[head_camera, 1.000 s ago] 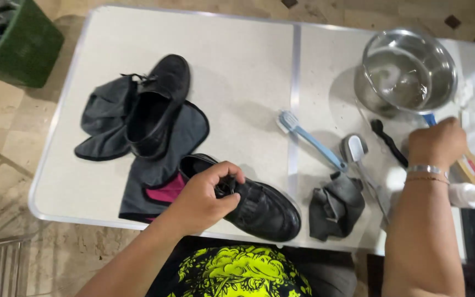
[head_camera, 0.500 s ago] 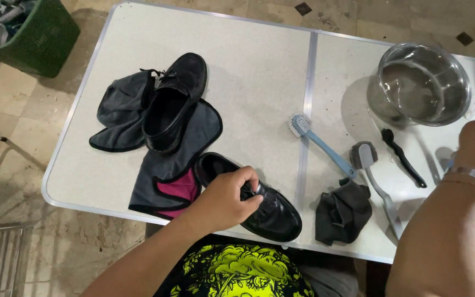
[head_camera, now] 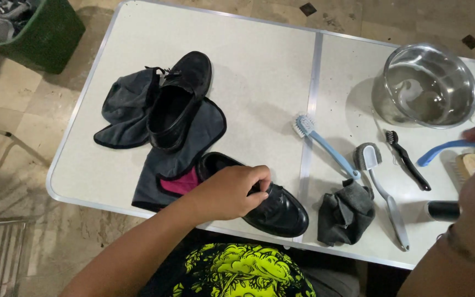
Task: The person cleans a black loafer shoe on a white table using a small brush, a larger blue brush, and a dark cloth. They scrub the shoe's surface and then wipe it down with the cloth, handling the shoe and tools throughout the process.
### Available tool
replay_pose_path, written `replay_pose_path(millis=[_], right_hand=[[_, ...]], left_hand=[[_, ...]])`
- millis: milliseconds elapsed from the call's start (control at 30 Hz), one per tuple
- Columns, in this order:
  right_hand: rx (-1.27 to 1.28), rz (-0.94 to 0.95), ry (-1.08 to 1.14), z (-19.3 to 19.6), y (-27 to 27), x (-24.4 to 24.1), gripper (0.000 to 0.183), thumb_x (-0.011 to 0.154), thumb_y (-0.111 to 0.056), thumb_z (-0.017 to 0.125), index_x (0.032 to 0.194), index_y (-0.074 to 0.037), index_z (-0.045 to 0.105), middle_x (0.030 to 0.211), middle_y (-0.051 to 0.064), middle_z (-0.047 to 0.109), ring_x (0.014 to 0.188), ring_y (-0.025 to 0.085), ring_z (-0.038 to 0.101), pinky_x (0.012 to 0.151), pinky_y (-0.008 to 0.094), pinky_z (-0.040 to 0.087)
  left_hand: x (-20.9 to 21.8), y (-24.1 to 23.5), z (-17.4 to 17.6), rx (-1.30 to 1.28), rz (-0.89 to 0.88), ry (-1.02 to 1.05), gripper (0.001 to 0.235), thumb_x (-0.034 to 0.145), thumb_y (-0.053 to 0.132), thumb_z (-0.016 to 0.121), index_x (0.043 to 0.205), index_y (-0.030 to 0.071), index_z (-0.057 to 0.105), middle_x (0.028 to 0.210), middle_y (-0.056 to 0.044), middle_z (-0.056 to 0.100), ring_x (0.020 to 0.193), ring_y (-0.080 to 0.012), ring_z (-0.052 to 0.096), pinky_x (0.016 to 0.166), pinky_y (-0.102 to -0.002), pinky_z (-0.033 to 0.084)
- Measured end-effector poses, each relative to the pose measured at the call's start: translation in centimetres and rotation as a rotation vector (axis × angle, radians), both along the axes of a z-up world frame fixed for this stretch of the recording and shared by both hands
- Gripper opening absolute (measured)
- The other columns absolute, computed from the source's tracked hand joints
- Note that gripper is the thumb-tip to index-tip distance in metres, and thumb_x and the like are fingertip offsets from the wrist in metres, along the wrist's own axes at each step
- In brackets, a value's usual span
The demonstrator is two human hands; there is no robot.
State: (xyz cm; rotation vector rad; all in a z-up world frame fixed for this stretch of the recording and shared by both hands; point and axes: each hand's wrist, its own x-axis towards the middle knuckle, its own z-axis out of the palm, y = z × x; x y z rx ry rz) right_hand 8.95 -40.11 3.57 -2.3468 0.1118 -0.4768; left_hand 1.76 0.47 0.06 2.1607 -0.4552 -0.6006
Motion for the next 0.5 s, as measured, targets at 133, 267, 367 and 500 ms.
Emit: replay_pose_path(millis=[133,267,367,500], right_hand=[[0.189,0.303,-0.018,-1.7,6.1,-5.8,0.042,0.093,0.002,0.077,0.134,0.002,0.067,0.117,0.014,0.067,0.096,0.018,0.06,0.078,0.029,0.052],[0.217,0.598,0.278,-2.7,9.3,-7.5,0.046,0.079,-0.009,0.077,0.124,-0.002,0.071,0.101,0.007,0.077,0.084,0.014,0.066,0.073,0.025,0.052],[0.032,0.69,0.29,-3.7,10.7,-7.2,0.024,0.083,-0.007,0.069,0.106,-0.008,0.074,0.094,0.003,0.076,0.079,0.015,0.067,0.072,0.028,0.052],[-0.024,0.745,0.162,-5.6,11.2,-7.4,0.023,0.08,-0.001,0.073,0.103,-0.004,0.074,0.096,0.008,0.074,0.087,0.02,0.07,0.08,0.031,0.055]], left_hand=[[-0.8,0.0,-1.4,-0.003,-0.003,-0.133,0.014,0.093,0.021,0.067,0.098,0.016,0.055,0.087,-0.004,0.069,0.073,-0.0255,0.063,0.069,-0.04,0.044],[-0.3,0.0,-2.0,-0.033,0.056,-0.058,0.013,0.091,0.023,0.067,0.095,0.019,0.055,0.08,-0.003,0.068,0.071,-0.0239,0.062,0.066,-0.04,0.042],[0.4,-0.1,-3.5,-0.123,0.06,-0.118,0.017,0.088,0.017,0.07,0.092,0.016,0.053,0.076,-0.003,0.064,0.064,-0.0223,0.057,0.062,-0.039,0.04],[0.5,-0.3,-6.3,-0.227,0.11,-0.089,0.019,0.085,0.015,0.071,0.09,0.018,0.053,0.081,0.002,0.057,0.073,-0.0149,0.052,0.068,-0.033,0.042]])
